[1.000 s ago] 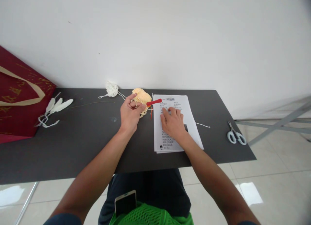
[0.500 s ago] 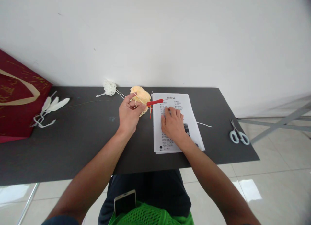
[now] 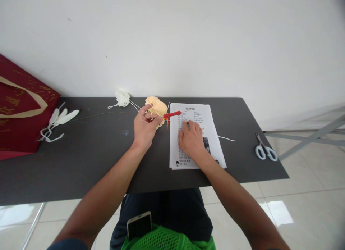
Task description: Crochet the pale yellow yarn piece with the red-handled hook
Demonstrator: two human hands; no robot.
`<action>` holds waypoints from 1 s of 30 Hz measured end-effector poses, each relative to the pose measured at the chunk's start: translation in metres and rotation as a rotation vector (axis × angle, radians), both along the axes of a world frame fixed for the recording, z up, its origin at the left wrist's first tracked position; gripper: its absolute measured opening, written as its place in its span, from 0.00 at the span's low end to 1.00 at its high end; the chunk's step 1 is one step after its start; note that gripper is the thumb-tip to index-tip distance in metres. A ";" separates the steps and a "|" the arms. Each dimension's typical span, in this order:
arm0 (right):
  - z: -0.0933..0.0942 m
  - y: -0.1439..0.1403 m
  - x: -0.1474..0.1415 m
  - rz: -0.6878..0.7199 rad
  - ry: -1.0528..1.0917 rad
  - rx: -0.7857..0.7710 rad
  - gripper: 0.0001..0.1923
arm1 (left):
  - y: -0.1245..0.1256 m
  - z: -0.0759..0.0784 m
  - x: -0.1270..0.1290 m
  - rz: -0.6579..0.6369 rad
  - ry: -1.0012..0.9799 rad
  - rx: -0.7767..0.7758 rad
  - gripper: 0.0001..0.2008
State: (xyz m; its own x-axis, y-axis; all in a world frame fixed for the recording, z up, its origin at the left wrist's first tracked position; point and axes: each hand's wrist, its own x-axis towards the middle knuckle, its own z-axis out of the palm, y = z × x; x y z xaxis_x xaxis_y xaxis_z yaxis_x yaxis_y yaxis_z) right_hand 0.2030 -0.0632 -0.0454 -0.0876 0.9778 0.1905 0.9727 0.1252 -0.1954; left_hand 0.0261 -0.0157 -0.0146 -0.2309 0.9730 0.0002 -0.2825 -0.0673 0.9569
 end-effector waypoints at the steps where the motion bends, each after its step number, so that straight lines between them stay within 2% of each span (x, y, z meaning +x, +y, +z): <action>1: 0.000 0.000 0.000 0.001 -0.006 -0.002 0.24 | 0.000 0.000 0.000 0.003 0.000 -0.002 0.34; 15: 0.004 0.004 0.004 0.000 0.021 -0.033 0.20 | -0.001 0.001 0.000 -0.027 -0.040 0.028 0.34; 22: 0.006 0.001 0.008 0.086 0.100 0.026 0.17 | -0.003 0.004 0.001 -0.038 -0.029 0.026 0.35; 24: 0.008 0.000 0.010 0.088 0.230 0.052 0.18 | -0.003 0.007 0.001 -0.048 -0.033 0.032 0.35; 26: 0.014 0.000 0.007 0.057 0.462 0.011 0.17 | -0.004 0.012 0.001 -0.068 -0.037 0.038 0.34; 28: 0.023 0.000 0.000 0.007 0.795 -0.130 0.18 | -0.004 0.018 0.002 -0.096 -0.040 0.044 0.34; 30: 0.035 0.001 -0.012 0.018 1.135 -0.248 0.20 | -0.005 0.025 0.001 -0.135 -0.036 0.048 0.34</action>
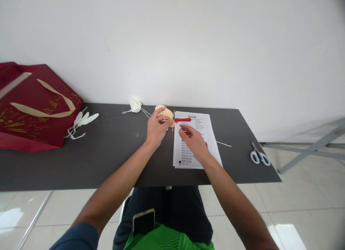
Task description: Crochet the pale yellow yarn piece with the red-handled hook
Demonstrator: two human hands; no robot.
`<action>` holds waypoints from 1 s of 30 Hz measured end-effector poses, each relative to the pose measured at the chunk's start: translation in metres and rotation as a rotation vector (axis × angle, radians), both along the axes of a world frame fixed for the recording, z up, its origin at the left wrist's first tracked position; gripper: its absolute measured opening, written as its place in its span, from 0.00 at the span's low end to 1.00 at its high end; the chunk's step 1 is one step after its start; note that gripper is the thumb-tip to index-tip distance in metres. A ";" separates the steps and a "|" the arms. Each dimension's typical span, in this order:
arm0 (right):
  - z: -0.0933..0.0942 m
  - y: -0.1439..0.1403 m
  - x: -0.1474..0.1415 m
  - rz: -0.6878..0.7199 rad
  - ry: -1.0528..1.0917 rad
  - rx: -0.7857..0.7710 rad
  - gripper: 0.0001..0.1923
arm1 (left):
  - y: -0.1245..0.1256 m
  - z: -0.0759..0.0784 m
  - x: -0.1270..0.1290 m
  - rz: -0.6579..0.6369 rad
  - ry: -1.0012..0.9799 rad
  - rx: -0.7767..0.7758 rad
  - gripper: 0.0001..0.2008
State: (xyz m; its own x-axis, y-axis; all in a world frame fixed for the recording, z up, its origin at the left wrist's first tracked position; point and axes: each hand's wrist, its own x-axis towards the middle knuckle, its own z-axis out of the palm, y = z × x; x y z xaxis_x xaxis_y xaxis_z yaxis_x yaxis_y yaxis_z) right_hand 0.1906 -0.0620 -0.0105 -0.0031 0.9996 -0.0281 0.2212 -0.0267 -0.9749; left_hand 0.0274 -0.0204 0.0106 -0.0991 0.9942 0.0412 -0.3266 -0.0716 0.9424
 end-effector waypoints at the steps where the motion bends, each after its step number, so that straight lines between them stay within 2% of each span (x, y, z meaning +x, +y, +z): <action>1: 0.006 0.002 -0.007 0.021 0.155 -0.019 0.21 | 0.000 0.003 -0.001 -0.021 0.009 0.003 0.34; 3: 0.017 0.009 -0.021 0.024 0.433 -0.040 0.18 | 0.002 0.008 -0.003 -0.051 0.039 0.007 0.34; 5: 0.025 0.018 -0.032 -0.037 0.653 -0.058 0.17 | 0.004 0.011 -0.006 -0.071 0.064 0.012 0.34; 8: 0.031 0.034 -0.041 -0.087 0.789 -0.036 0.16 | 0.009 0.012 -0.010 -0.102 0.066 0.029 0.34; 12: 0.027 0.046 -0.046 -0.104 0.796 0.044 0.13 | 0.014 0.006 -0.013 -0.076 -0.005 0.033 0.33; 18: 0.018 0.046 -0.052 -0.083 0.775 0.101 0.12 | 0.008 0.004 -0.011 -0.069 -0.123 0.028 0.34; 25: 0.012 0.037 -0.056 -0.025 0.845 0.080 0.12 | -0.005 0.004 -0.008 0.031 -0.091 0.015 0.33; 30: 0.011 0.032 -0.054 -0.049 0.823 0.083 0.13 | -0.008 -0.001 -0.006 0.043 0.009 0.086 0.31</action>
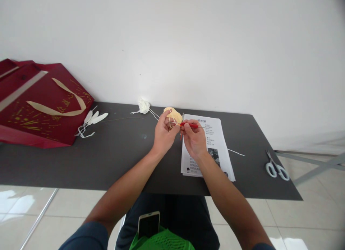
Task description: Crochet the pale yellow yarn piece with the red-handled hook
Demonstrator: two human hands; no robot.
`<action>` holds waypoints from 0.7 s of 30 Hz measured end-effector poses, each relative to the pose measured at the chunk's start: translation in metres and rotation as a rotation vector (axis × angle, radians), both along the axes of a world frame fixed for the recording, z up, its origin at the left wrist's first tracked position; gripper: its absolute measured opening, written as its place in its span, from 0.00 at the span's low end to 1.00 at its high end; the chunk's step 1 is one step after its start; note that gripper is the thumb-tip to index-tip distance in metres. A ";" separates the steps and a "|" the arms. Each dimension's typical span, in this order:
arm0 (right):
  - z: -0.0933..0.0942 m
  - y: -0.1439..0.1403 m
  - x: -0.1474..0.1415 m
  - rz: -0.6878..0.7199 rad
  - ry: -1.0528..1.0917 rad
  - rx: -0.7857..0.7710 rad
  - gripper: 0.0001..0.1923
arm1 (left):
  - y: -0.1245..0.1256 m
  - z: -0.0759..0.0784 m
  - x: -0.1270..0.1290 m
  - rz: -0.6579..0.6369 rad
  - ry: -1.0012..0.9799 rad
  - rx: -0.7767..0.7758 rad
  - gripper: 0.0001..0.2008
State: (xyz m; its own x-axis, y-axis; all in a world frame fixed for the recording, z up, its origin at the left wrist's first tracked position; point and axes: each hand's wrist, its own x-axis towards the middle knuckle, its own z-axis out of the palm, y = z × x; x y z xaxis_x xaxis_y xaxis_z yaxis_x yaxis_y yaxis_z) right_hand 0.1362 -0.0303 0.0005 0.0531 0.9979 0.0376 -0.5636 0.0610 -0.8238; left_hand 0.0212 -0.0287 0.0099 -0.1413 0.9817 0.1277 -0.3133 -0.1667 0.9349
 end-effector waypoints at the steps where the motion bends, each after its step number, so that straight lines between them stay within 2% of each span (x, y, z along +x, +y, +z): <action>1: 0.000 -0.001 0.000 -0.009 -0.003 -0.002 0.13 | -0.001 0.000 0.000 0.003 0.022 0.013 0.30; 9: -0.003 -0.004 -0.002 -0.031 -0.055 0.077 0.12 | -0.002 0.001 -0.004 0.034 0.155 0.035 0.28; 13: -0.002 -0.007 -0.004 -0.052 -0.056 0.083 0.12 | -0.002 0.003 -0.005 0.073 0.123 0.024 0.28; 21: 0.000 -0.009 -0.003 -0.028 -0.011 0.078 0.12 | -0.004 0.004 -0.006 0.025 0.057 0.030 0.30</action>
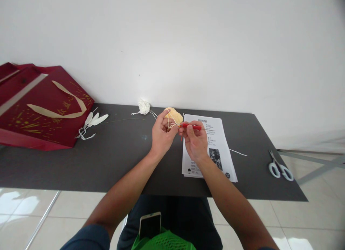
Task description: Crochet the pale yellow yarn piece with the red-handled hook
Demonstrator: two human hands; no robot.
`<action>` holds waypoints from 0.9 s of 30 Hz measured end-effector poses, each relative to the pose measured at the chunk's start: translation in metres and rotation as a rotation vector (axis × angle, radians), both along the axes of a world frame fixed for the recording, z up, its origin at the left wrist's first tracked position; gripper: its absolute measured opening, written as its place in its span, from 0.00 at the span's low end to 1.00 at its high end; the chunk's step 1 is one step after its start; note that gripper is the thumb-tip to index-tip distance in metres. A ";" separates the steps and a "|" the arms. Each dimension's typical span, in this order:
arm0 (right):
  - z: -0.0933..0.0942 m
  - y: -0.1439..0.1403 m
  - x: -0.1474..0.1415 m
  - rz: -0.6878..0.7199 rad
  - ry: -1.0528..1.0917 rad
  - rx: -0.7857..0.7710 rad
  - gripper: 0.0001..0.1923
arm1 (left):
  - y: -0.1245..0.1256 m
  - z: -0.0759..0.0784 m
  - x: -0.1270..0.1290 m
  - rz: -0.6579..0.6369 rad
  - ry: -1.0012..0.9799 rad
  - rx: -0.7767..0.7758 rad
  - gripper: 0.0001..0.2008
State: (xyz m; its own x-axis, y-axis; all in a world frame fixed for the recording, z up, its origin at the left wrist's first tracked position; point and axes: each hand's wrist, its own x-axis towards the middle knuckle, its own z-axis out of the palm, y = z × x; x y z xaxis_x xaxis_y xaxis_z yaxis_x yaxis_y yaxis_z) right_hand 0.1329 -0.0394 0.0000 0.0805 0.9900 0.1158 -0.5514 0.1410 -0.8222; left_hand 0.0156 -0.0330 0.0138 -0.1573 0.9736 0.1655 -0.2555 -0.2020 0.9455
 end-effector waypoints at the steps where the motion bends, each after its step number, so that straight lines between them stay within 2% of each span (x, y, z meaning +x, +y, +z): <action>1: 0.001 0.000 0.000 0.003 0.006 0.003 0.13 | 0.000 0.000 0.000 -0.013 -0.005 -0.002 0.31; 11: 0.005 -0.004 0.001 0.016 -0.026 0.034 0.13 | -0.002 0.002 0.000 -0.049 -0.050 -0.018 0.35; 22: 0.006 -0.002 0.003 0.049 0.106 -0.043 0.12 | 0.003 -0.004 -0.001 -0.056 -0.118 0.038 0.35; 27: 0.005 -0.002 0.004 0.096 0.133 -0.031 0.10 | 0.003 -0.004 0.000 -0.063 -0.136 0.040 0.35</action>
